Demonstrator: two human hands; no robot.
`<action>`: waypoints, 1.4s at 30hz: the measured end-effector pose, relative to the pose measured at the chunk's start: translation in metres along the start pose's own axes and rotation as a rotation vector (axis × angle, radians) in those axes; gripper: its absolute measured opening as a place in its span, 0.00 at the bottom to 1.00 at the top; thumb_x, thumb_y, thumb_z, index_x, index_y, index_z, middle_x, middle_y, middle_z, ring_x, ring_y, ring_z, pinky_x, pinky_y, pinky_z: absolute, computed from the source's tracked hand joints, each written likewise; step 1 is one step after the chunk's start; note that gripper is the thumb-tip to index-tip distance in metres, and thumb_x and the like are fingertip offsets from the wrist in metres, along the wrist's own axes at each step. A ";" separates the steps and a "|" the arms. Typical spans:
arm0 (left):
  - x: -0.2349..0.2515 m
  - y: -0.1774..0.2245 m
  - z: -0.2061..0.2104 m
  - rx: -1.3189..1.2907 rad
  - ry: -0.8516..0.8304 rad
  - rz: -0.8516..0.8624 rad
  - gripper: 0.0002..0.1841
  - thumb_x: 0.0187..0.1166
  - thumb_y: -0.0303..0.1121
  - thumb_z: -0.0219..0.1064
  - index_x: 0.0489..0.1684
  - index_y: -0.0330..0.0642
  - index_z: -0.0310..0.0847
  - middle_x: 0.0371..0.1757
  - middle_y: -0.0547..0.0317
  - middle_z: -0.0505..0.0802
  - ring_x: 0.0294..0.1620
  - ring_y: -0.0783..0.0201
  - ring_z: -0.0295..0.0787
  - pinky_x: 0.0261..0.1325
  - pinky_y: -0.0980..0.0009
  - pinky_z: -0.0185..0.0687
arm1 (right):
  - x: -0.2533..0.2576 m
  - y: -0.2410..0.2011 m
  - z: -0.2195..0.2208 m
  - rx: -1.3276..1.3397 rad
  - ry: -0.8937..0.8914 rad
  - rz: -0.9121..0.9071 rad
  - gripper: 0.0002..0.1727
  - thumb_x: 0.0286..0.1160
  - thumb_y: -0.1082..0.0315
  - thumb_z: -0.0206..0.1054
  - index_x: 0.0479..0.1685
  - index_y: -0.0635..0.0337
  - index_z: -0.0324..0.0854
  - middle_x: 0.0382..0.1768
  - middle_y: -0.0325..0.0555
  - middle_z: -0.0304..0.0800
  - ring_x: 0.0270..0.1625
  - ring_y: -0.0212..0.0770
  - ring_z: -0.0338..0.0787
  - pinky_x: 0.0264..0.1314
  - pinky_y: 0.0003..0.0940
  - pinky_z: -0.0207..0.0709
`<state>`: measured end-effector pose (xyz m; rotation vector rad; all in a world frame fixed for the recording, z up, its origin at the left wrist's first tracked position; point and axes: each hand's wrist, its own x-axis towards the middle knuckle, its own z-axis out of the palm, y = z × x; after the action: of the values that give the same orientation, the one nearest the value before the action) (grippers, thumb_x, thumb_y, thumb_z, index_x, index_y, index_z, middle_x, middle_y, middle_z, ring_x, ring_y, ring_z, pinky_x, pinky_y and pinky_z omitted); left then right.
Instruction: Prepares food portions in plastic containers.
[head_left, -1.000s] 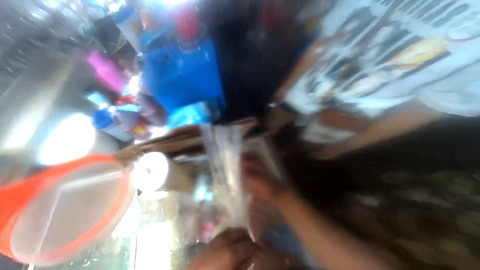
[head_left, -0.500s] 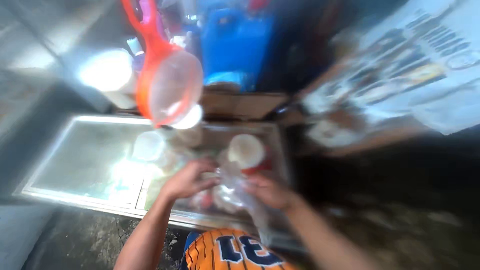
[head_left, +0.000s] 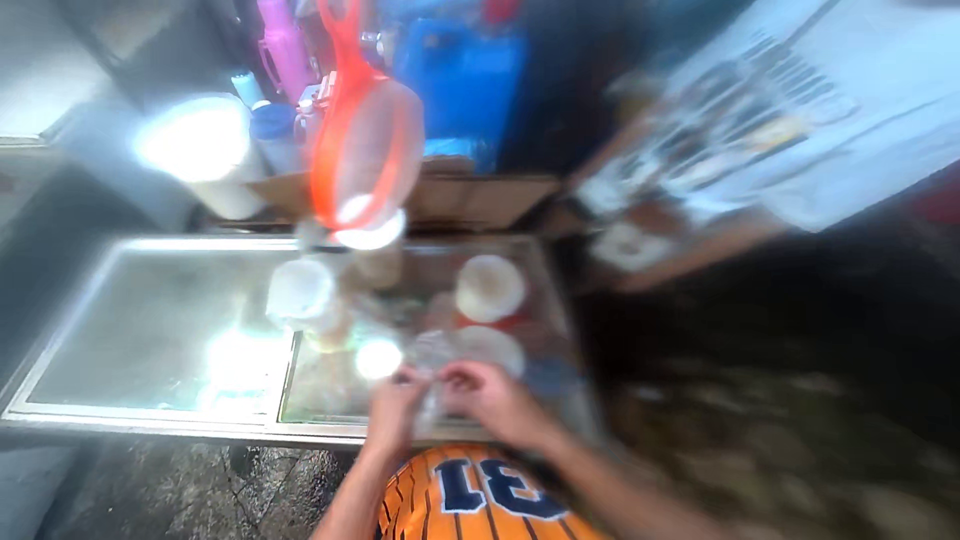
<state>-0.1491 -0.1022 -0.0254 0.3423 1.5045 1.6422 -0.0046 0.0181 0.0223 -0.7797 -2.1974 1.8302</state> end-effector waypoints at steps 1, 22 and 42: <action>-0.007 -0.004 0.005 -0.100 -0.028 -0.070 0.07 0.74 0.28 0.73 0.31 0.38 0.80 0.28 0.57 0.90 0.28 0.66 0.87 0.35 0.67 0.86 | 0.010 0.008 0.016 0.003 -0.083 -0.011 0.22 0.70 0.52 0.78 0.51 0.61 0.86 0.39 0.41 0.91 0.40 0.32 0.90 0.47 0.32 0.87; -0.038 -0.012 -0.178 -0.086 0.605 -0.126 0.11 0.89 0.35 0.56 0.53 0.35 0.75 0.23 0.56 0.83 0.18 0.64 0.80 0.22 0.65 0.82 | 0.117 -0.011 0.124 -0.014 -0.275 0.432 0.15 0.85 0.62 0.60 0.61 0.60 0.80 0.40 0.47 0.84 0.34 0.37 0.81 0.37 0.37 0.78; -0.117 0.096 -0.085 0.561 0.489 1.073 0.11 0.84 0.40 0.65 0.60 0.54 0.79 0.50 0.80 0.90 0.54 0.83 0.86 0.61 0.80 0.82 | 0.040 -0.104 0.074 -0.082 0.228 -1.064 0.08 0.81 0.69 0.64 0.47 0.63 0.86 0.48 0.51 0.91 0.56 0.39 0.90 0.64 0.32 0.84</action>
<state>-0.1773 -0.2354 0.0811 1.3065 2.3853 2.1442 -0.1010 -0.0366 0.0972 0.1958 -1.9182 1.0447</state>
